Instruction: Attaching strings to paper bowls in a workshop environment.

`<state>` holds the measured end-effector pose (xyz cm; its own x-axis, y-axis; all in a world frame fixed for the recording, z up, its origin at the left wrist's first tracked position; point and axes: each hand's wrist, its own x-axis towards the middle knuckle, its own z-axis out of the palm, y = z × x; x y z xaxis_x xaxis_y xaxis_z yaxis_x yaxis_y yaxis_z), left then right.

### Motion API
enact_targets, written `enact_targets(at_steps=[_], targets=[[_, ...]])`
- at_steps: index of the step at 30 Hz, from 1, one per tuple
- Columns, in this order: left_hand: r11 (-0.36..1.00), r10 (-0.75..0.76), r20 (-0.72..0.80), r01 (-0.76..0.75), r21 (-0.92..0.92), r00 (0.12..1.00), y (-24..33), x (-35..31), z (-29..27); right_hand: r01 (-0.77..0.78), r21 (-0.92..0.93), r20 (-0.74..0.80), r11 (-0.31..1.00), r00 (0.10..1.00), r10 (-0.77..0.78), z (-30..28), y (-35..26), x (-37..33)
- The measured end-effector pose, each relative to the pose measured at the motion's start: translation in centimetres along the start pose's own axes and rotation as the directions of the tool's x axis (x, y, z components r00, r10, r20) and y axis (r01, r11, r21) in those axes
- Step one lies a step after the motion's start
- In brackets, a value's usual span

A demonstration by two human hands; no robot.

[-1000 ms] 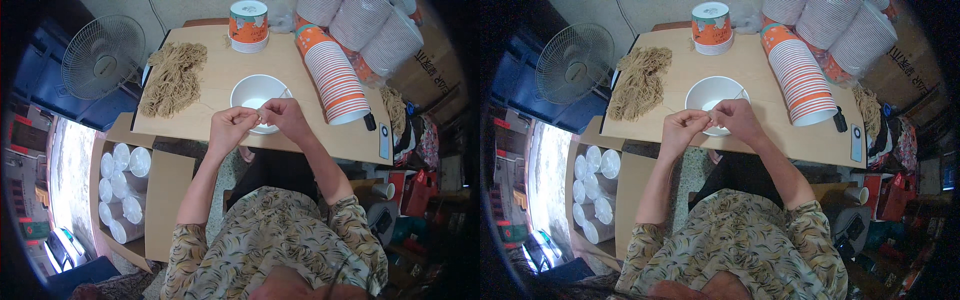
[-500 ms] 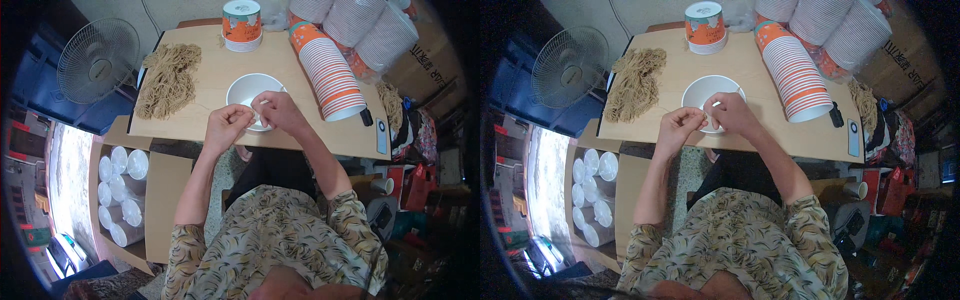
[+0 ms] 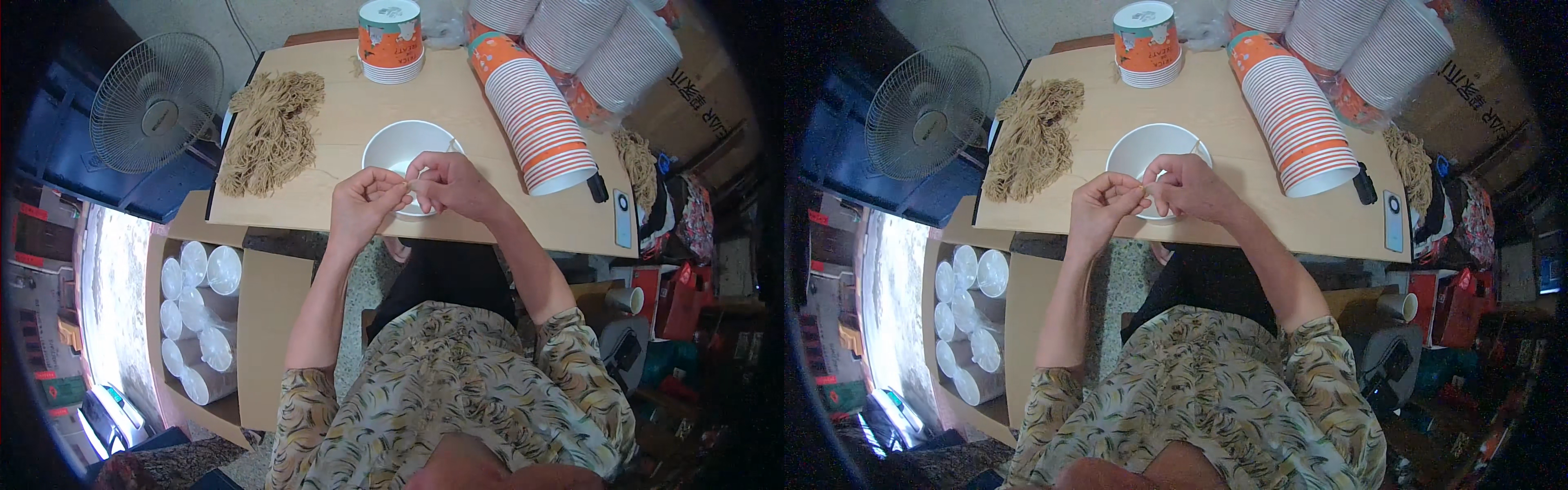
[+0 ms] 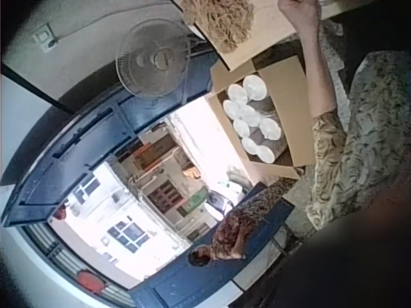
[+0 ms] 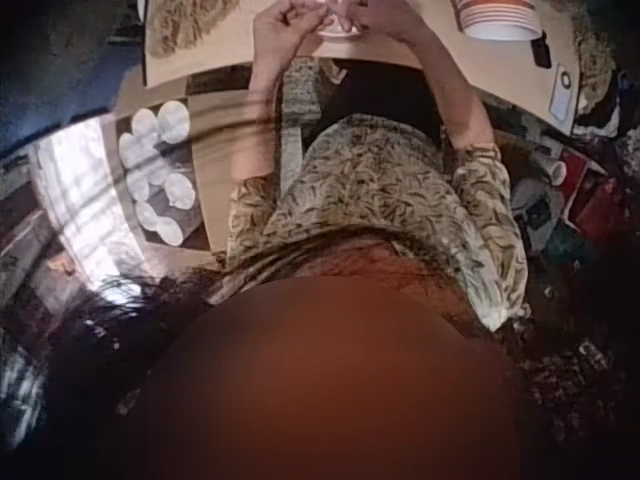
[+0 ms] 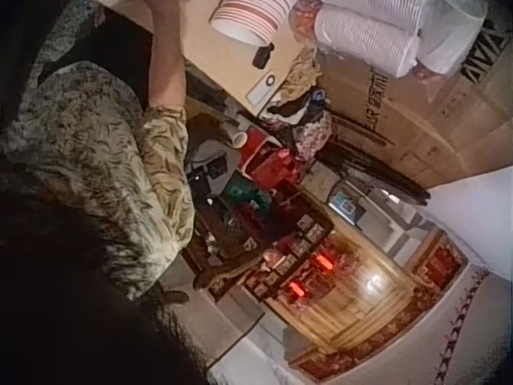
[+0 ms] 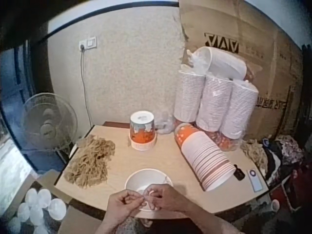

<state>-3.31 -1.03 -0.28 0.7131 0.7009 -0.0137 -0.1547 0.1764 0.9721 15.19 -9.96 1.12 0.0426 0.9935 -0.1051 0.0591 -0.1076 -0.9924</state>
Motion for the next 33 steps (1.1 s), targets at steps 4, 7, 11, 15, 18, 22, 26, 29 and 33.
enact_targets(at_steps=[4,7,11,15,18,22,26,29,33], targets=[[1.0,0.011,0.036,-0.012,0.021,0.999,0.1,0.0,-0.4,0.007,0.029,0.067,1.0,0.998,-0.009,0.0,-0.3,0.2],[1.0,0.022,0.052,-0.022,0.013,0.998,0.0,0.0,-0.6,0.029,0.029,0.089,0.999,0.996,-0.031,-0.2,-0.1,0.4],[1.0,-0.005,0.019,0.005,-0.025,1.0,-0.3,0.0,-0.6,0.033,0.094,0.012,0.995,0.999,-0.034,-0.6,0.6,0.6],[0.999,-0.005,0.022,0.006,-0.038,1.0,-0.3,0.1,-0.5,0.051,0.1,-0.026,0.994,0.998,-0.049,-0.2,0.5,0.7],[1.0,-0.008,0.009,0.008,-0.024,1.0,-0.2,0.1,-0.6,0.024,0.124,-0.025,0.992,0.999,-0.021,-0.1,-0.3,0.5],[0.999,-0.007,0.041,0.009,-0.042,0.999,-0.4,0.1,-0.8,0.032,0.083,-0.003,0.996,0.999,-0.032,0.1,0.2,0.6],[0.998,-0.054,0.039,0.055,-0.03,0.998,-0.1,0.0,-0.8,0.047,0.087,-0.073,0.995,0.997,-0.04,0.2,0.6,0.5],[0.995,-0.086,0.031,0.088,-0.054,0.996,0.5,-0.3,-0.6,0.086,0.094,-0.098,0.992,0.992,-0.077,0.3,0.3,0.3],[0.991,-0.128,0.045,0.13,-0.035,0.991,1.0,-0.4,-0.7,0.084,0.047,-0.104,0.995,0.991,-0.079,0.2,-0.1,0.3]])
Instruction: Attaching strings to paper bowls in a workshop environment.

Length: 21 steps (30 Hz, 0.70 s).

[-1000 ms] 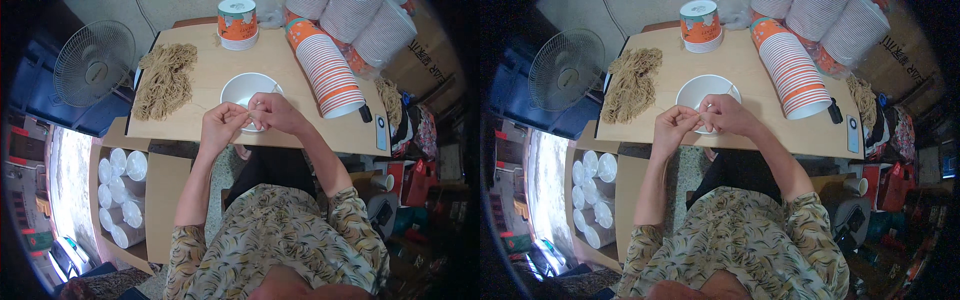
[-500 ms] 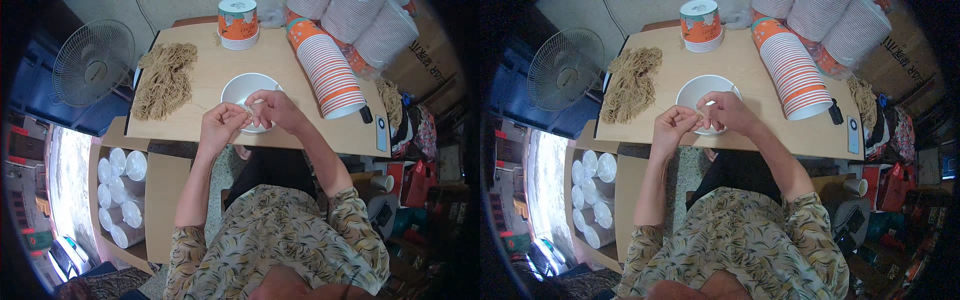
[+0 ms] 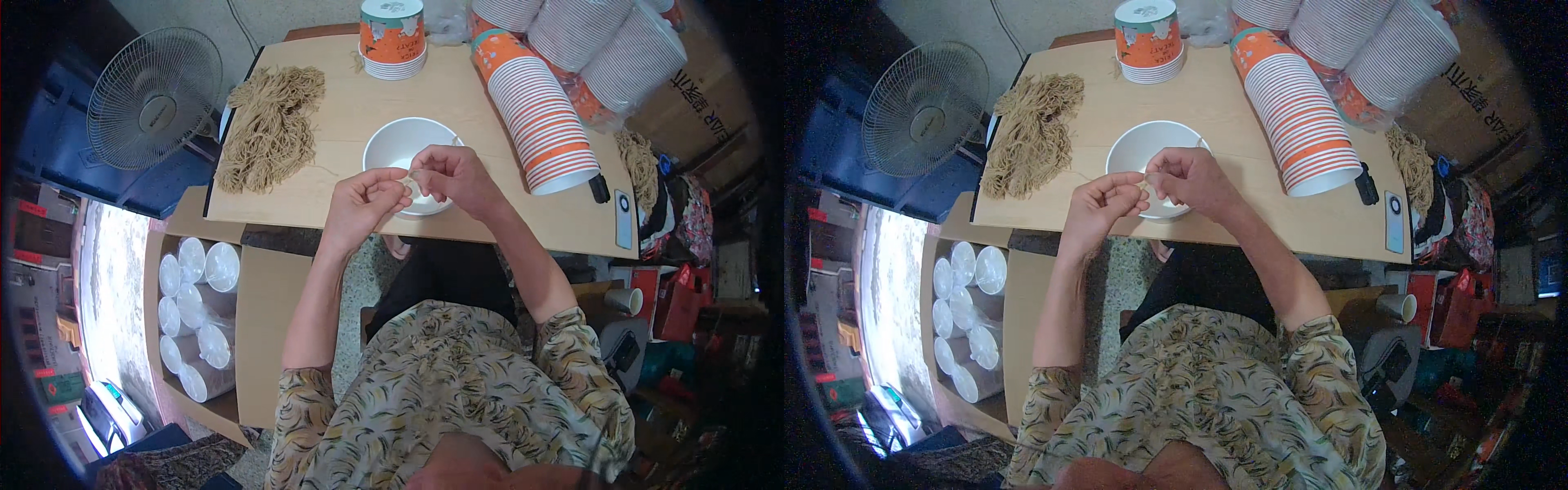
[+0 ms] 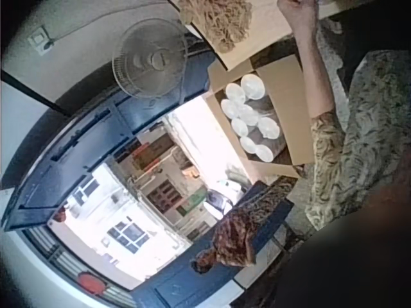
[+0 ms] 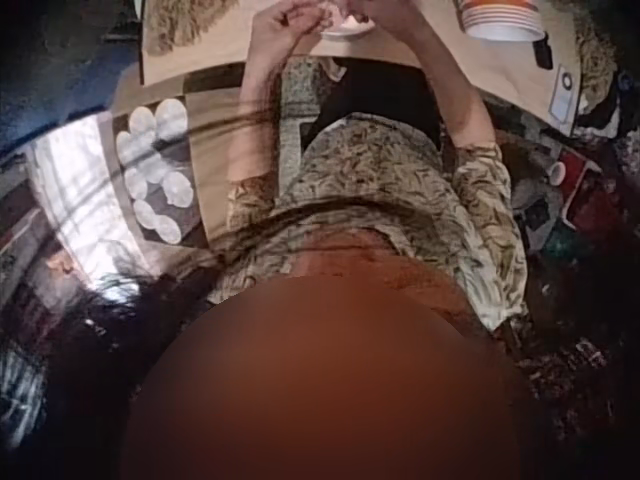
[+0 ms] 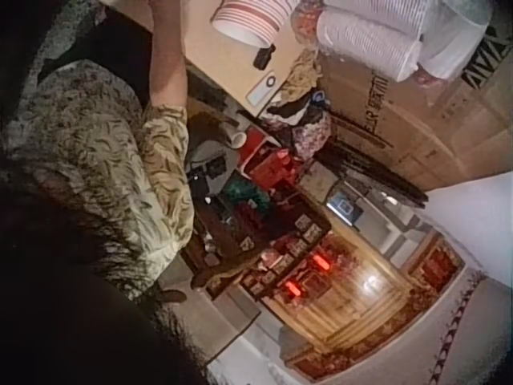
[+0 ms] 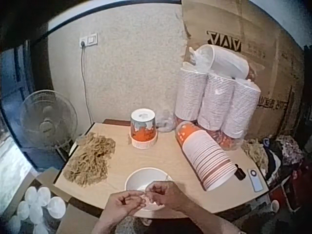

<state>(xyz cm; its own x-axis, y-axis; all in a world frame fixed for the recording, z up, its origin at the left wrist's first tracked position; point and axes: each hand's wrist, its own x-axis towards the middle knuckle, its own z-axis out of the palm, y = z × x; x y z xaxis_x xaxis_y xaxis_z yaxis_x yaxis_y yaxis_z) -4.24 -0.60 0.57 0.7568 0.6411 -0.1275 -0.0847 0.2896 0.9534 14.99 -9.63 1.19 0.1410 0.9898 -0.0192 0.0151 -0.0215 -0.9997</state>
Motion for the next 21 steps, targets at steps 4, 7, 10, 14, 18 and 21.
enact_targets(at_steps=[4,7,10,14,18,21], targets=[[0.996,-0.005,0.02,0.003,0.084,1.0,0.3,-0.1,0.0,0.063,-0.037,-0.063,0.997,0.996,-0.065,-0.1,0.6,0.2],[0.995,0.001,0.02,-0.003,0.098,1.0,0.2,-0.2,0.0,0.087,-0.057,-0.116,0.995,0.989,-0.093,0.2,0.9,0.2],[0.994,0.02,-0.005,-0.019,0.108,1.0,0.0,0.0,0.2,0.122,-0.066,-0.163,0.99,0.978,-0.132,0.6,1.3,0.3],[0.972,0.096,-0.044,-0.085,0.219,0.994,0.0,0.2,0.8,0.156,-0.065,-0.113,0.986,0.98,-0.162,0.5,0.4,-0.2],[0.944,0.182,-0.055,-0.158,0.29,0.982,-0.5,0.1,0.0,0.114,-0.371,0.002,0.922,0.993,-0.122,0.0,-1.2,-1.1],[0.927,0.233,-0.044,-0.209,0.312,0.971,-0.7,-0.3,-0.4,0.117,-0.405,0.0,0.907,0.992,-0.128,-0.5,-0.7,-1.2]])
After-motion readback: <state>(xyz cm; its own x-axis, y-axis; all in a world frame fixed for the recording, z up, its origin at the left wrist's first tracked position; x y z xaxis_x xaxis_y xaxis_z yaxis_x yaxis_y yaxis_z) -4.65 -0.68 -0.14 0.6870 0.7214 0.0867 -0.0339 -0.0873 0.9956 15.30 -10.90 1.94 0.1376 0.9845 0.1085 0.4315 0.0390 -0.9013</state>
